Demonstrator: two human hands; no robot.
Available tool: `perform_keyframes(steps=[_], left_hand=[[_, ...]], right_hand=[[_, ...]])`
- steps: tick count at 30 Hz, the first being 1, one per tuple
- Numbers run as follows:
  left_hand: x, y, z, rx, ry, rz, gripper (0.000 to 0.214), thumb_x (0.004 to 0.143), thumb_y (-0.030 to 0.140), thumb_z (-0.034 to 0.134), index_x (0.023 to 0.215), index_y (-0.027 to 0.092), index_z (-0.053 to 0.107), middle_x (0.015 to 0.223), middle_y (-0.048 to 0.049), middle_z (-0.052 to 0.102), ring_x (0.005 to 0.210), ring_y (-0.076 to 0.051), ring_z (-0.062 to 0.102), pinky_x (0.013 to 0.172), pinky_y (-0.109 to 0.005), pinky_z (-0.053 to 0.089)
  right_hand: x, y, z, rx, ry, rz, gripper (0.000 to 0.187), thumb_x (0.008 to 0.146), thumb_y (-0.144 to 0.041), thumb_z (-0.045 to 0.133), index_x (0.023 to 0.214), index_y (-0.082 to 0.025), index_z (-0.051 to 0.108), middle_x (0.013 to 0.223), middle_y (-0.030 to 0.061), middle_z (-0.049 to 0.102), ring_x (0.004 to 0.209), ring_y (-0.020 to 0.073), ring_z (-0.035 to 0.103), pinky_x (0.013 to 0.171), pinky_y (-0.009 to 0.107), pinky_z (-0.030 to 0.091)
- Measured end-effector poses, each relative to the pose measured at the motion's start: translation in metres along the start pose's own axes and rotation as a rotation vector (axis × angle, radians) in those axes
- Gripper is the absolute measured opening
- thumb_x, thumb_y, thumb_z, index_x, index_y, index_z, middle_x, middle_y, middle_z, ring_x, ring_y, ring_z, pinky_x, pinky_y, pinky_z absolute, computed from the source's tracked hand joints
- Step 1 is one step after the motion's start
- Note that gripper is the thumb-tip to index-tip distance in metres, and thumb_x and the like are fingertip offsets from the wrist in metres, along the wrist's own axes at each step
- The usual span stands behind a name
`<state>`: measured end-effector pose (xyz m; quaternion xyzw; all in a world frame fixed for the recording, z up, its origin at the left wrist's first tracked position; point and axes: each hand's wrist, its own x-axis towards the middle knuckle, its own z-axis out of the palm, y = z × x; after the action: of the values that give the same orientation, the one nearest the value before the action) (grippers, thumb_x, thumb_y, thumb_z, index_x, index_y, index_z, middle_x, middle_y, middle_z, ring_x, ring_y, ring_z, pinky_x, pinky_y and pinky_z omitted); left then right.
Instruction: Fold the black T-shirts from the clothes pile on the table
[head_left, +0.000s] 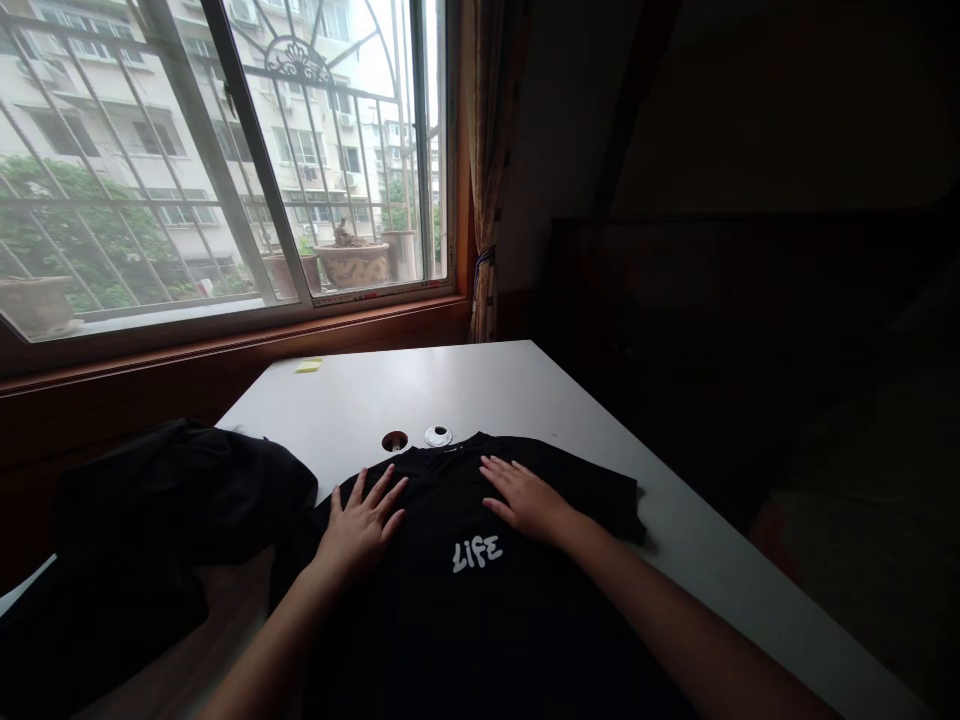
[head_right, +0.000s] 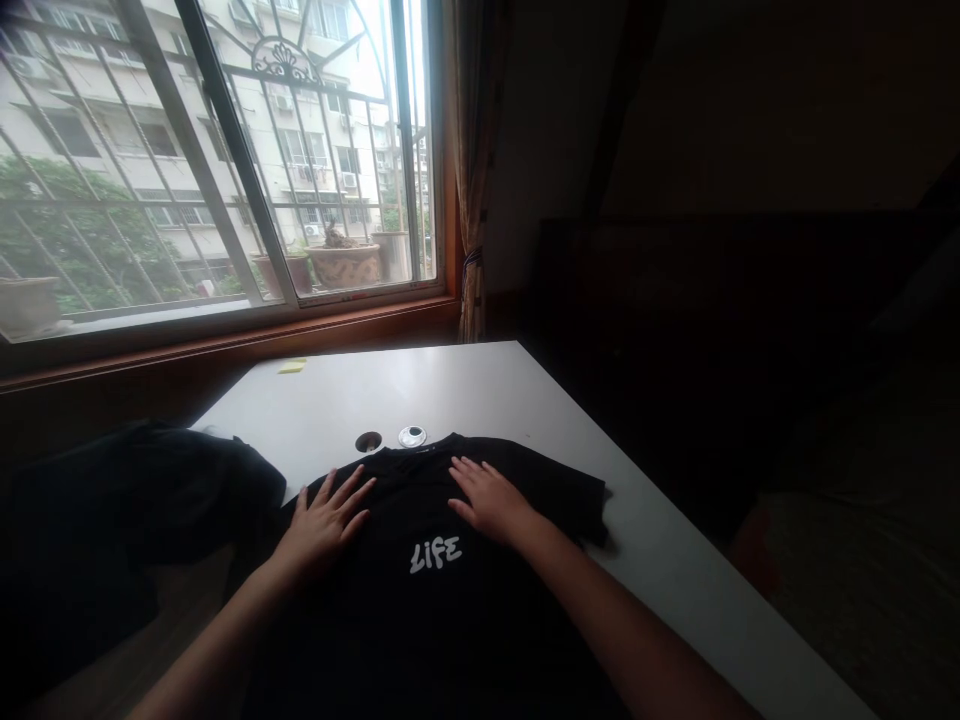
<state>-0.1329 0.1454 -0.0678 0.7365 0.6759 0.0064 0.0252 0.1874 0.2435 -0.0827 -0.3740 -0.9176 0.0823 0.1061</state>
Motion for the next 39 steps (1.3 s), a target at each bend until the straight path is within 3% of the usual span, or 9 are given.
perform_keyframes(steps=[5,10,16,24,33,39], left_hand=[[0.000,0.000,-0.002,-0.019,-0.029,0.017,0.053,0.105,0.055,0.032,0.157,0.045,0.023,0.165,0.0099,0.010,0.152,-0.042,-0.001,0.112,-0.080,0.006],[0.002,-0.001,0.002,-0.010,-0.020,-0.001,0.055,0.105,0.055,0.034,0.157,0.044,0.023,0.165,0.0093,0.009,0.152,-0.041,0.000,0.111,-0.081,0.006],[0.004,-0.006,0.004,-0.009,-0.003,-0.013,0.060,0.104,0.057,0.035,0.158,0.035,0.026,0.166,0.0023,0.013,0.153,-0.038,0.004,0.113,-0.078,0.008],[0.003,-0.011,0.002,0.013,0.039,-0.017,0.057,0.105,0.052,0.037,0.158,0.031,0.030,0.165,-0.0001,0.018,0.153,-0.034,0.007,0.118,-0.070,0.012],[0.003,-0.009,0.002,0.026,0.033,-0.011,0.057,0.105,0.051,0.035,0.158,0.030,0.028,0.165,-0.0021,0.016,0.154,-0.031,0.008,0.119,-0.068,0.012],[0.003,-0.009,0.003,0.010,0.042,0.002,0.057,0.106,0.050,0.034,0.158,0.028,0.029,0.165,-0.0045,0.018,0.154,-0.030,0.010,0.119,-0.068,0.011]], right_hand=[[0.003,0.013,0.003,0.007,-0.039,0.080,0.073,0.101,-0.066,0.028,0.160,-0.024,0.026,0.166,0.0052,0.021,0.154,0.0244,0.017,0.125,0.049,0.015],[0.015,0.030,-0.001,-0.008,-0.050,0.175,0.075,0.100,-0.069,0.025,0.160,-0.024,0.025,0.167,0.0053,0.019,0.154,0.0255,0.017,0.125,0.049,0.016],[0.018,0.031,0.002,-0.045,-0.021,0.210,0.072,0.101,-0.064,0.025,0.160,-0.021,0.027,0.167,0.0048,0.019,0.154,0.0231,0.017,0.125,0.047,0.016],[0.015,0.033,0.004,-0.036,0.038,0.187,0.065,0.102,-0.056,0.033,0.158,-0.023,0.031,0.165,0.0043,0.027,0.153,0.0227,0.023,0.124,0.047,0.021],[0.011,0.030,0.008,-0.057,0.261,0.035,0.045,0.100,-0.030,0.041,0.138,-0.018,0.061,0.144,0.0077,0.059,0.140,0.0230,0.047,0.121,0.044,0.033],[0.009,0.028,0.006,0.012,0.245,0.051,0.042,0.099,-0.029,0.042,0.133,-0.025,0.066,0.142,0.0031,0.061,0.135,0.0232,0.053,0.116,0.045,0.042]])
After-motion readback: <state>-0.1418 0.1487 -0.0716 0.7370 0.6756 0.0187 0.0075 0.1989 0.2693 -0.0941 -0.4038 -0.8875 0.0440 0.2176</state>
